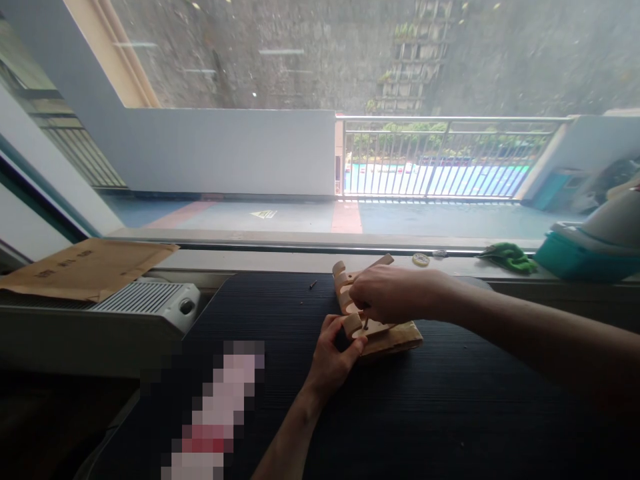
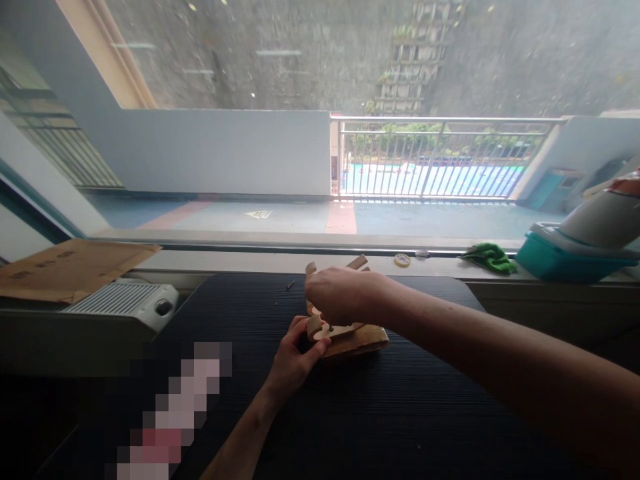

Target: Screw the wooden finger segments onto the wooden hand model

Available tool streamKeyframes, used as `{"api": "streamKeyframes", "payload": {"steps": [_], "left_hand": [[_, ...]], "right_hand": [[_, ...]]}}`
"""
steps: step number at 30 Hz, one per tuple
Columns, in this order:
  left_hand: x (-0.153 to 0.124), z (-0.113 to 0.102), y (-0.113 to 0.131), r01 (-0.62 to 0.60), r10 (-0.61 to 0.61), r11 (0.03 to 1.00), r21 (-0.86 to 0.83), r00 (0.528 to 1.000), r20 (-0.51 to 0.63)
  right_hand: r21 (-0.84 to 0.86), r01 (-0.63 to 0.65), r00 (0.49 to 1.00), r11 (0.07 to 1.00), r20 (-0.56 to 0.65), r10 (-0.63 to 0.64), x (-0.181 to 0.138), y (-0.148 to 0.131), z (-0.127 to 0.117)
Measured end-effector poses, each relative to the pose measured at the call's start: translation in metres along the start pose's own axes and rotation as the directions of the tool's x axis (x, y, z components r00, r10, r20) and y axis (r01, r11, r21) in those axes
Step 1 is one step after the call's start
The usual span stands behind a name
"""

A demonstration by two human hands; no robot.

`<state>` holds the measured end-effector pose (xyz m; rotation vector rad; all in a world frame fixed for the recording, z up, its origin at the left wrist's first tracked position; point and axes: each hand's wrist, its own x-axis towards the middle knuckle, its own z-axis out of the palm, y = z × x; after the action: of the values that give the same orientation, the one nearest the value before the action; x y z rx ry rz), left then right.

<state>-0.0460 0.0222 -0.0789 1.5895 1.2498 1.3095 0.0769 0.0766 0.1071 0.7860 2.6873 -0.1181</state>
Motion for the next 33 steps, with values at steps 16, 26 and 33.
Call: {"api": "streamKeyframes", "payload": {"steps": [16, 26, 33], "left_hand": [[0.000, 0.000, 0.002, 0.004, -0.004, 1.000, 0.002, 1.000, -0.001], [0.001, 0.000, 0.003, 0.012, -0.012, 1.000, 0.007, 1.000, -0.005], [0.001, 0.000, 0.003, 0.008, -0.008, 1.000, 0.011, 1.000, -0.001]], "right_hand": [[-0.013, -0.072, 0.997, 0.997, 0.034, 0.073, -0.012, -0.001, -0.012], [-0.048, -0.063, 0.996, 0.997, -0.065, 0.060, -0.001, 0.006, 0.006], [-0.012, -0.125, 0.992, 0.992, 0.001, 0.125, -0.014, -0.002, -0.010]]}}
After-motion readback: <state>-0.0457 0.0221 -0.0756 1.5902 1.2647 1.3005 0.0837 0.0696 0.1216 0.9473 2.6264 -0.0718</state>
